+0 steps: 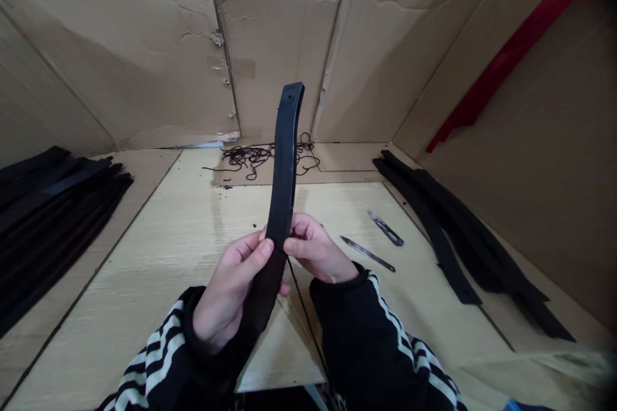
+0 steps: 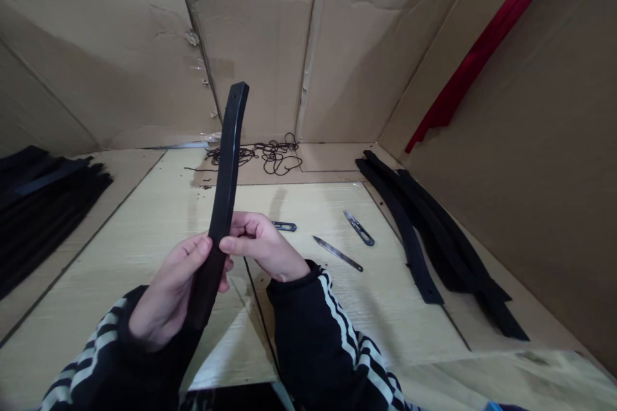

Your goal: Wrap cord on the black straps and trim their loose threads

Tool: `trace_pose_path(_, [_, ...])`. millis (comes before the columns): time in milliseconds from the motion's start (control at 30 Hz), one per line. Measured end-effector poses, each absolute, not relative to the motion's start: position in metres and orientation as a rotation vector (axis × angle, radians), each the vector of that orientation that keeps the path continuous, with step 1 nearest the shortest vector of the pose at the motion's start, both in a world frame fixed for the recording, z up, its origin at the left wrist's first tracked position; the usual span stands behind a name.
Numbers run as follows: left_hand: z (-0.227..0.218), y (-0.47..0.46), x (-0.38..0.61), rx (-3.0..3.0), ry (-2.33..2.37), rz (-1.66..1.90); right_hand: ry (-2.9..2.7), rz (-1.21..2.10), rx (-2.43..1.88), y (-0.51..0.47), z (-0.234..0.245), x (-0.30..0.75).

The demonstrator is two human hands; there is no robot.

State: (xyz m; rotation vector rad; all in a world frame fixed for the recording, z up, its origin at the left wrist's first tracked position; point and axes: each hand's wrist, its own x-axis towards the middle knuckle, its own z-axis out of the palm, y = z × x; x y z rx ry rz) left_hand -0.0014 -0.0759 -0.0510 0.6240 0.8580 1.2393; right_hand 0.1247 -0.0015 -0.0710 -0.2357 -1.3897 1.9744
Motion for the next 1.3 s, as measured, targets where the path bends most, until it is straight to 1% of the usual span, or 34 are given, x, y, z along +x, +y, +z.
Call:
trace_pose_path(167, [-0.053,-0.075,0.0,0.686,0.845,1.265,-1.409,1.949,-0.263,-0.002,-0.071,0.126])
trace_pose_path(433, [-0.048,-0.08,-0.007,0.714,0.886,1.154,-1.387,1.997,-0.251,-0.001,-0.074,0.126])
trace_pose_path(533, [-0.048,-0.079,-0.006,0.706,0.91,1.186,-1.402,1.972,-0.277,-0.001,-0.074,0.124])
trace_pose_path(733, [-0.051,-0.075,-0.009,0.765,0.954,1.308,-1.367,1.807,-0.455,0.001,-0.069,0.128])
trace_pose_path(900, [-0.053,-0.077,-0.012,0.758,0.972,1.339,-1.31,1.767,-0.408,-0.001,-0.061,0.138])
trace_pose_path(1000, [-0.054,-0.08,-0.011,0.668,0.995,1.351,-1.386,1.751,-0.399,-0.005,-0.055,0.144])
trace_pose_path(1300, [-0.052,-0.098,-0.01,0.554,1.089,1.448,-1.478,1.68,-0.585,-0.049,-0.045,0.157])
